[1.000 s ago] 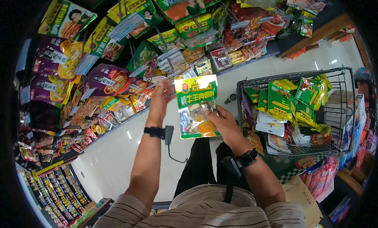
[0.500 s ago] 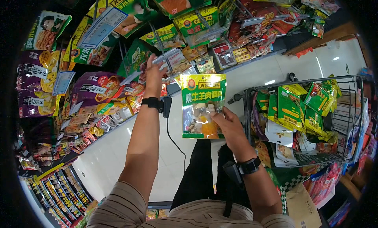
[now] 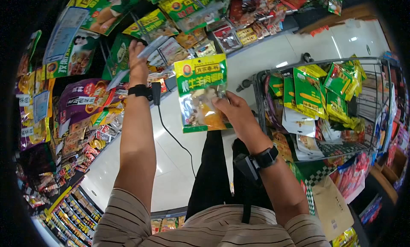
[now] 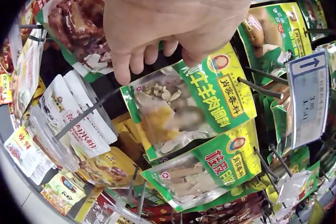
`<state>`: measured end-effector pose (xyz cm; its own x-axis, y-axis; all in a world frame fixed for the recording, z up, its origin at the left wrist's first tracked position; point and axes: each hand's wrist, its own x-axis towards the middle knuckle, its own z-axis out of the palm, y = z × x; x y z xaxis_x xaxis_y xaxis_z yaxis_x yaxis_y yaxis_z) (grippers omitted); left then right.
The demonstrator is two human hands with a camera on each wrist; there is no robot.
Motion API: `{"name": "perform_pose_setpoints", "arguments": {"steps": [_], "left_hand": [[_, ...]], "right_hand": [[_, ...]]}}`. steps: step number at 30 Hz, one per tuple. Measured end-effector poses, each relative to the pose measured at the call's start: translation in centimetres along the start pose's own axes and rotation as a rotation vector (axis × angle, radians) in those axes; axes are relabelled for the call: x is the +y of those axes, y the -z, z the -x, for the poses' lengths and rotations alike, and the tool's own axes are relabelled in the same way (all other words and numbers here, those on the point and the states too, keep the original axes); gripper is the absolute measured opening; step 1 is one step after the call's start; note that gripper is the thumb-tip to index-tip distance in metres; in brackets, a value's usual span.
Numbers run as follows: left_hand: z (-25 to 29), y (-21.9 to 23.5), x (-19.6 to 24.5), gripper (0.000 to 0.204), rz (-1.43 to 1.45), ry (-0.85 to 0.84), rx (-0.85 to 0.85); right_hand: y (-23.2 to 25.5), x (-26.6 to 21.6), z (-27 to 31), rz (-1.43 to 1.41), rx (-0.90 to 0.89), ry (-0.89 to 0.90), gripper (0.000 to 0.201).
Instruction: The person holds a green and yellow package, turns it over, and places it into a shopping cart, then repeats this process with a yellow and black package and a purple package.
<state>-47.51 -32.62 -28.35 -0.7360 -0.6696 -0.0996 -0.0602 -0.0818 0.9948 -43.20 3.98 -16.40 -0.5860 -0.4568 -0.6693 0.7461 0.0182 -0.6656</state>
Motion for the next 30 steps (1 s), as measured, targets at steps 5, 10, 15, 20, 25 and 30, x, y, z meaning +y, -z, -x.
{"name": "perform_pose_setpoints", "arguments": {"steps": [5,10,15,20,25,30], "left_hand": [[-0.3,-0.3,0.5,0.065,-0.056,0.012,0.021],[-2.8,0.8,-1.2,0.07,0.07,0.042,0.017],[-2.4,0.0,-0.4,0.062,-0.024,0.028,0.062],[-2.5,-0.5,0.3,0.064,0.036,0.071,0.099],[-2.8,-0.6,1.0,0.063,0.022,0.11,0.093],[-2.2,-1.3,1.3,0.041,0.031,0.152,0.137]], "right_hand": [[0.8,0.1,-0.7,0.016,-0.028,-0.031,0.026],[0.9,0.1,-0.4,0.008,-0.057,-0.029,0.024],[1.5,0.4,-0.4,0.05,-0.039,-0.042,0.025],[1.0,0.5,0.0,0.061,0.006,-0.042,0.027],[1.6,1.2,-0.3,0.031,-0.047,-0.056,0.033],[0.6,0.5,0.0,-0.022,-0.03,-0.069,0.034]]}}
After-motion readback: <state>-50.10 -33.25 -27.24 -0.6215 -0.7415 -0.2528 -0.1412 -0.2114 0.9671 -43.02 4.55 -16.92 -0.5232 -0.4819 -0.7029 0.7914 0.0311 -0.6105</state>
